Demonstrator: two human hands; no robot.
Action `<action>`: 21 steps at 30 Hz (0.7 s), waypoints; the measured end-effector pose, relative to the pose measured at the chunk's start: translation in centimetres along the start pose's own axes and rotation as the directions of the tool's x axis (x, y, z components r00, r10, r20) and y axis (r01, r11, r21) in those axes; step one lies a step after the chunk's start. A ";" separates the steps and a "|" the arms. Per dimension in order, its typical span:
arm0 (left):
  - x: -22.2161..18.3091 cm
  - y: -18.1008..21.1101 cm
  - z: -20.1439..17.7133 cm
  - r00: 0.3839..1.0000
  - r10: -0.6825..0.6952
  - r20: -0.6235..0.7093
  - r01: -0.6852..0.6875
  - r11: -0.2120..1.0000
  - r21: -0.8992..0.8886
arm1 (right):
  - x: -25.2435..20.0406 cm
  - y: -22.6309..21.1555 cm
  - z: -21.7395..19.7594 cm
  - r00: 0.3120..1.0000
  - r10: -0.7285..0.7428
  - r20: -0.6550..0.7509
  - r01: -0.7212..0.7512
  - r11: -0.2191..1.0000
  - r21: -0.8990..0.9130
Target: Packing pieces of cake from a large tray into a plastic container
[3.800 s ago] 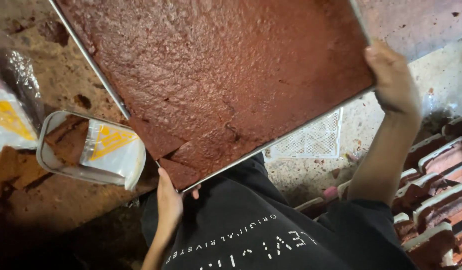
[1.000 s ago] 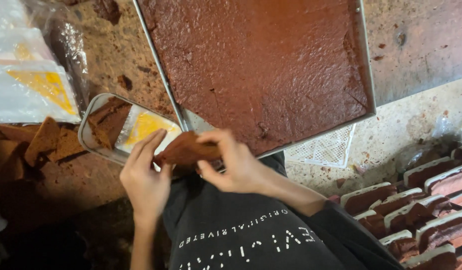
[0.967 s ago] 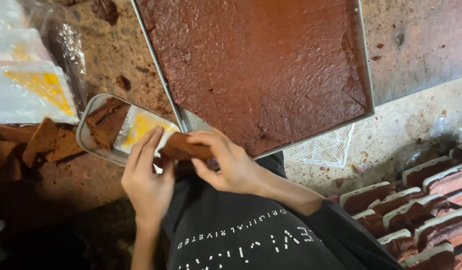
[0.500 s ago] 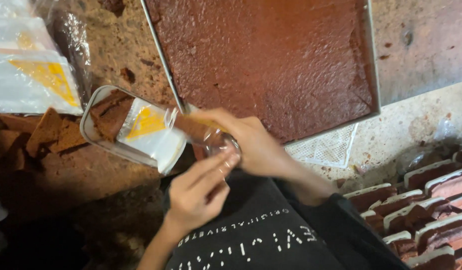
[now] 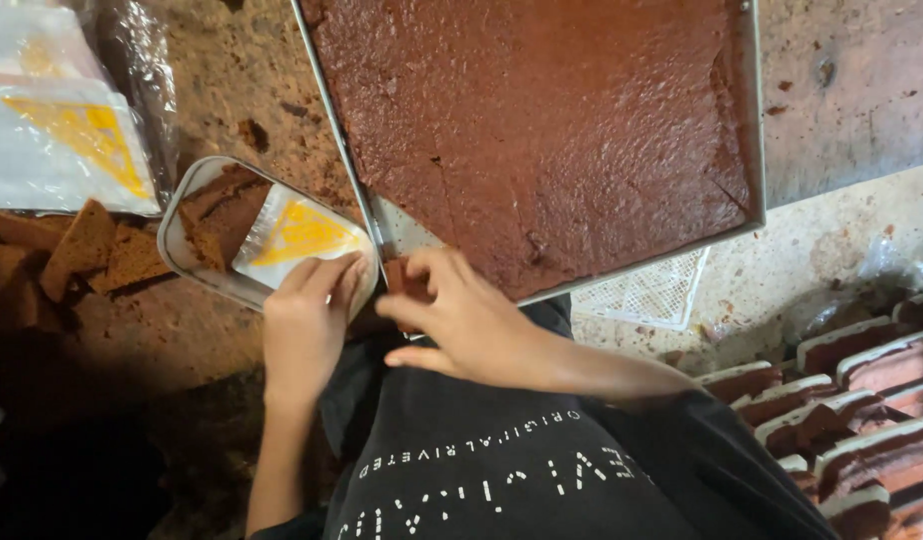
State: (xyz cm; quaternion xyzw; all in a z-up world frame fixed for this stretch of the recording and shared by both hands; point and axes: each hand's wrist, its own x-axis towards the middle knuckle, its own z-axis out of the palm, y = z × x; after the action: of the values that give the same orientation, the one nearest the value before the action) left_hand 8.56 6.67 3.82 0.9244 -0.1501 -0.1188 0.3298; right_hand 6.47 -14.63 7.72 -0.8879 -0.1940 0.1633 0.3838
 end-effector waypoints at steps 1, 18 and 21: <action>0.2 1.2 -0.7 0.998 -0.044 -0.051 0.044 0.999 0.003 | -0.6 0.5 1.0 0.998 -0.060 -0.021 0.056 0.988 -0.142; -1.1 -5.4 4.1 0.892 0.107 -0.438 -0.077 0.993 0.086 | -0.4 5.9 0.1 0.806 0.058 -0.589 -0.071 0.997 0.001; -0.7 -4.6 3.6 0.903 0.016 -0.428 0.059 0.985 0.160 | -0.7 5.1 -0.2 0.867 0.062 -0.494 -0.137 0.984 -0.117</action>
State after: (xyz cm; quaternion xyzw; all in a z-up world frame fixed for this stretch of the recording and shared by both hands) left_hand 7.66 8.25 -1.72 0.9541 -0.0734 0.0965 0.2737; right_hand 7.11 -18.28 4.19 -0.9350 -0.0563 -0.0616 0.3446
